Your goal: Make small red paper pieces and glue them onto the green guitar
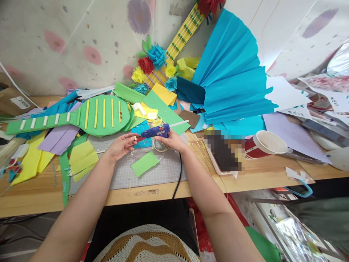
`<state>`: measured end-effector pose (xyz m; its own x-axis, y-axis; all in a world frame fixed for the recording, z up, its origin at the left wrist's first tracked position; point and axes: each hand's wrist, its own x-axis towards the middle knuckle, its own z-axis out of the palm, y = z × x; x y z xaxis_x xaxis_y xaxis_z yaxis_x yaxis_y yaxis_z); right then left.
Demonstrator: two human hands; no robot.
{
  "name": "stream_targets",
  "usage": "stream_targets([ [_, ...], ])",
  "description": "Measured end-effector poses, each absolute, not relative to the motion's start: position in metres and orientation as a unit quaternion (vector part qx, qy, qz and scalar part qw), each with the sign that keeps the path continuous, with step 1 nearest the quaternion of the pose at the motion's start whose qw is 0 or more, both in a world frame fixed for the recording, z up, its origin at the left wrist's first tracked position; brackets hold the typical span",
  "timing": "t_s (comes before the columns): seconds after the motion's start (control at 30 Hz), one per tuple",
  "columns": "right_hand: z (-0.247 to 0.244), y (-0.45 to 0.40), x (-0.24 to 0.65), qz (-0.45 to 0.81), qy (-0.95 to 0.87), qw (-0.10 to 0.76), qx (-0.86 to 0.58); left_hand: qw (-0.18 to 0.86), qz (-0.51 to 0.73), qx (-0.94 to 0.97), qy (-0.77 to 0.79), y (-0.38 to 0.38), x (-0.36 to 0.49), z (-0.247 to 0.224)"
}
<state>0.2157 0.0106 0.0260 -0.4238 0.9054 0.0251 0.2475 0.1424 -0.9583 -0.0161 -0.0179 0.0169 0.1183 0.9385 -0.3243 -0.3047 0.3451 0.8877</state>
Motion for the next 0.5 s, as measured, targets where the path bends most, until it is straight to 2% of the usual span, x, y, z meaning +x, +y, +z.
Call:
stream_targets([
  [0.5, 0.0218, 0.0129, 0.2169, 0.501, -0.663, 0.33, -0.447, 0.679, 0.456, 0.348, 0.459, -0.0185, -0.017, 0.016],
])
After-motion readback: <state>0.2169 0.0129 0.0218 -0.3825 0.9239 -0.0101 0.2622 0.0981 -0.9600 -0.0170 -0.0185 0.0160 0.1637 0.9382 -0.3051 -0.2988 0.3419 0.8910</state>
